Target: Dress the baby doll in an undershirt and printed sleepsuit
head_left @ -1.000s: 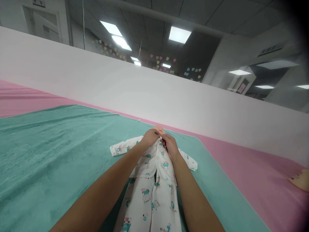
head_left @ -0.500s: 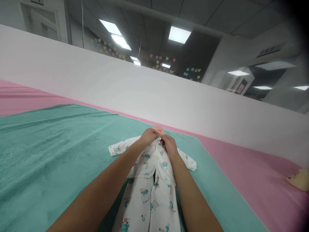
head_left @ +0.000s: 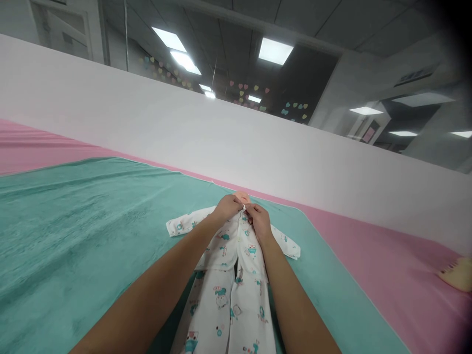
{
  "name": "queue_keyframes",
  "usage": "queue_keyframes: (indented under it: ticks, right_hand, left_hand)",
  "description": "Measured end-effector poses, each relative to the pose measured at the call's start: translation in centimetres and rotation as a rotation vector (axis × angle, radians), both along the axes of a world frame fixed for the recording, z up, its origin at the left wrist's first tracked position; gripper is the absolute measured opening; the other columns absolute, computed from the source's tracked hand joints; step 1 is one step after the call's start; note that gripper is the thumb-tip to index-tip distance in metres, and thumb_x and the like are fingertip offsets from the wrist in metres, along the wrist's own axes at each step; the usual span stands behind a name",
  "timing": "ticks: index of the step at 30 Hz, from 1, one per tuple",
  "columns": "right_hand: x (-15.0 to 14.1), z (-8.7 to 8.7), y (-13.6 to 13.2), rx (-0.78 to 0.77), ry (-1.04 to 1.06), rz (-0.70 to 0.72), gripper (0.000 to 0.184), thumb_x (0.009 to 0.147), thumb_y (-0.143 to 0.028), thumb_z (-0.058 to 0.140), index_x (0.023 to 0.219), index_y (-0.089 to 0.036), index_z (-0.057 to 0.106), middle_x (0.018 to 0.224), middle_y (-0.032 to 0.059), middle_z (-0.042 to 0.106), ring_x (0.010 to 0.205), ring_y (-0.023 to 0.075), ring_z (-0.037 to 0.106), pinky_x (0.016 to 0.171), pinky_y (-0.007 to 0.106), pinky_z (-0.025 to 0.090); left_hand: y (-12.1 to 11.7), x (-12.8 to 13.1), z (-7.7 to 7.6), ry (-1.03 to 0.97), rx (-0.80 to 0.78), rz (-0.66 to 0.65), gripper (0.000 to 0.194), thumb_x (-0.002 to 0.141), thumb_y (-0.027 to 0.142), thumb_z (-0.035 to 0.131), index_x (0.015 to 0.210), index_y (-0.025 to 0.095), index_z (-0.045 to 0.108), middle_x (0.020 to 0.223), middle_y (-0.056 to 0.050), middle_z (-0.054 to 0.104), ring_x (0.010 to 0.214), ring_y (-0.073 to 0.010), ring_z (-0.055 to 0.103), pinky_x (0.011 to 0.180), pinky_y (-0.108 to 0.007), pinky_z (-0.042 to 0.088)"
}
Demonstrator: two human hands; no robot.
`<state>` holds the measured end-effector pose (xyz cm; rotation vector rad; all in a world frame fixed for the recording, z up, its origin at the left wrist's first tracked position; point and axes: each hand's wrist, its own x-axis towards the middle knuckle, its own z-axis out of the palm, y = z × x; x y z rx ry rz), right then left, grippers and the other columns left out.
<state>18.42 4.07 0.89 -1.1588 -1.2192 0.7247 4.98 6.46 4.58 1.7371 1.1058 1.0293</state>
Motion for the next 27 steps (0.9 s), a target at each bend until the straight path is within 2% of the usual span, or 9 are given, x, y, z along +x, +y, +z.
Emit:
queue_keyframes:
  ticks: [5, 10, 15, 18, 21, 24, 27]
  right_hand:
    - [0.0, 0.0, 0.1, 0.003, 0.047, 0.019, 0.023, 0.066, -0.039, 0.059, 0.063, -0.017, 0.061, 0.058, -0.0025, 0.054, 0.045, 0.0070, 0.038, 0.044, 0.022, 0.029]
    - [0.1, -0.1, 0.3, -0.020, 0.041, 0.027, 0.015, 0.061, -0.028, 0.057, 0.069, -0.018, 0.065, 0.059, -0.0028, 0.057, 0.044, 0.0070, 0.040, 0.044, 0.022, 0.030]
    - [0.1, -0.1, 0.4, -0.031, 0.032, -0.066, 0.018, 0.060, -0.024, 0.053, 0.075, -0.018, 0.062, 0.060, -0.0024, 0.061, 0.043, 0.0084, 0.044, 0.046, 0.023, 0.035]
    - [-0.1, 0.1, 0.2, -0.045, -0.099, -0.204, 0.019, 0.063, -0.026, 0.049, 0.075, -0.018, 0.061, 0.059, -0.0016, 0.059, 0.047, 0.0112, 0.047, 0.048, 0.025, 0.038]
    - [-0.4, 0.6, -0.1, -0.027, -0.341, -0.278, 0.021, 0.066, -0.028, 0.046, 0.073, -0.019, 0.063, 0.069, 0.0006, 0.062, 0.062, 0.0147, 0.053, 0.059, 0.026, 0.040]
    - [-0.5, 1.1, -0.1, -0.038, -0.494, -0.268, 0.026, 0.067, -0.028, 0.044, 0.079, -0.020, 0.066, 0.080, 0.0016, 0.064, 0.076, 0.0169, 0.055, 0.069, 0.027, 0.040]
    - [-0.1, 1.2, 0.0, -0.074, -0.522, -0.189, 0.030, 0.067, -0.027, 0.045, 0.087, -0.021, 0.067, 0.083, 0.0016, 0.064, 0.077, 0.0170, 0.054, 0.071, 0.028, 0.039]
  left_hand:
    - [-0.1, 0.0, 0.1, 0.015, 0.007, -0.012, 0.019, 0.066, 0.028, 0.054, 0.053, 0.015, 0.053, 0.048, 0.004, 0.041, 0.049, -0.0083, 0.037, 0.045, -0.021, 0.026]
    - [-0.1, 0.2, 0.2, 0.118, 0.045, -0.033, 0.021, 0.066, 0.034, 0.057, 0.060, 0.014, 0.062, 0.056, 0.000, 0.054, 0.058, -0.0118, 0.047, 0.051, -0.021, 0.034]
    - [0.2, 0.2, -0.1, 0.164, 0.035, -0.045, 0.018, 0.062, 0.023, 0.058, 0.074, 0.015, 0.068, 0.064, -0.001, 0.061, 0.059, -0.0124, 0.050, 0.052, -0.021, 0.035]
    - [0.5, 0.1, -0.2, 0.190, 0.022, -0.019, 0.025, 0.061, 0.015, 0.053, 0.079, 0.015, 0.069, 0.063, -0.002, 0.061, 0.055, -0.0126, 0.049, 0.049, -0.022, 0.033]
    - [0.6, 0.2, -0.3, 0.199, 0.036, -0.005, 0.026, 0.060, 0.012, 0.050, 0.078, 0.014, 0.070, 0.066, -0.003, 0.062, 0.058, -0.0128, 0.050, 0.049, -0.021, 0.033]
    - [0.5, 0.2, -0.1, 0.199, 0.048, 0.005, 0.027, 0.060, 0.010, 0.050, 0.077, 0.014, 0.070, 0.068, -0.004, 0.063, 0.062, -0.0129, 0.051, 0.051, -0.020, 0.034]
    - [0.4, 0.2, 0.0, 0.195, 0.042, 0.004, 0.026, 0.060, 0.011, 0.050, 0.077, 0.014, 0.070, 0.066, -0.004, 0.062, 0.059, -0.0119, 0.050, 0.050, -0.020, 0.034]
